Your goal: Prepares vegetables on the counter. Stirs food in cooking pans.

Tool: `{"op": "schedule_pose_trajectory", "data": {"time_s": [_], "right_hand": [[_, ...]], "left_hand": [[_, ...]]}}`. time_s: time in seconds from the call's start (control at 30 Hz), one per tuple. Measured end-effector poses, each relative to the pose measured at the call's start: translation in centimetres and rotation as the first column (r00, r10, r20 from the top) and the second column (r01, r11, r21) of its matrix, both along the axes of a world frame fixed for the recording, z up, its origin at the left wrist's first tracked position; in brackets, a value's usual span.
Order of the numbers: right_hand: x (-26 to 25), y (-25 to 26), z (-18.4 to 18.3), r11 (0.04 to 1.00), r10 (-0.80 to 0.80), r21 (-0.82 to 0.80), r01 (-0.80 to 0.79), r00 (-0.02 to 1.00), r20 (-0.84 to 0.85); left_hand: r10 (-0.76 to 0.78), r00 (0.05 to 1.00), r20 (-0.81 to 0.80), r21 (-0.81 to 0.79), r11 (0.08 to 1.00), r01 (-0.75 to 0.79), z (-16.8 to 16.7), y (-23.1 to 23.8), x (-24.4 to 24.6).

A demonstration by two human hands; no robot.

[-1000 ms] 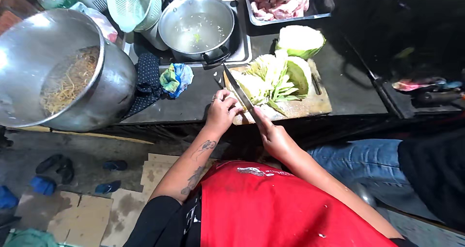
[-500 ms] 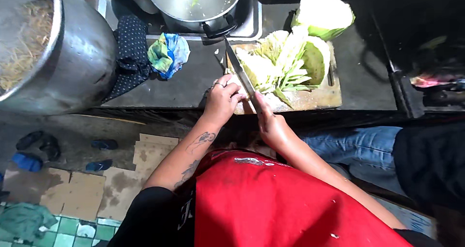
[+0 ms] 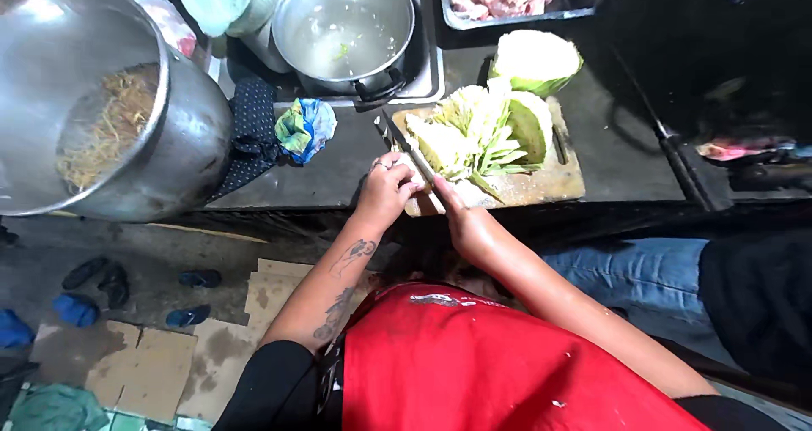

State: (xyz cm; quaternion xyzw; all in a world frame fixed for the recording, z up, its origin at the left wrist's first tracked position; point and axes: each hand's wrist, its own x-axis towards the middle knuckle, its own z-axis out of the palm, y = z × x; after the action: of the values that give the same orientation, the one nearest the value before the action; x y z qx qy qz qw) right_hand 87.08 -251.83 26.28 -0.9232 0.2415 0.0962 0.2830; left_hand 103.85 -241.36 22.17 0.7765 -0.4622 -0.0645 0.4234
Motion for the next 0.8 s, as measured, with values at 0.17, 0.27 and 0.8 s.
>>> {"op": "schedule_pose_trajectory", "data": {"time_s": [0.17,0.27,0.8], "right_hand": [[0.9,0.1,-1.2,0.999,0.002,-0.034,-0.003,1.0,-0.016],[1.5,-1.0,-1.0,1.0,0.028,0.006,-0.028,0.999,0.023],[-9.9,-13.2,3.0,0.908,-0.342,-0.035,0.416,0.789,0.51]], "left_hand": [[0.021,1.0,0.011,0.012,1.0,-0.022,-0.1,0.0,-0.5],[-0.002,0.999,0.036,0.046,0.999,0.001,0.2,-0.1,-0.2],[-0.15,0.988,0.028,0.286,0.948,0.136,2.0,0.9,3.1]]}}
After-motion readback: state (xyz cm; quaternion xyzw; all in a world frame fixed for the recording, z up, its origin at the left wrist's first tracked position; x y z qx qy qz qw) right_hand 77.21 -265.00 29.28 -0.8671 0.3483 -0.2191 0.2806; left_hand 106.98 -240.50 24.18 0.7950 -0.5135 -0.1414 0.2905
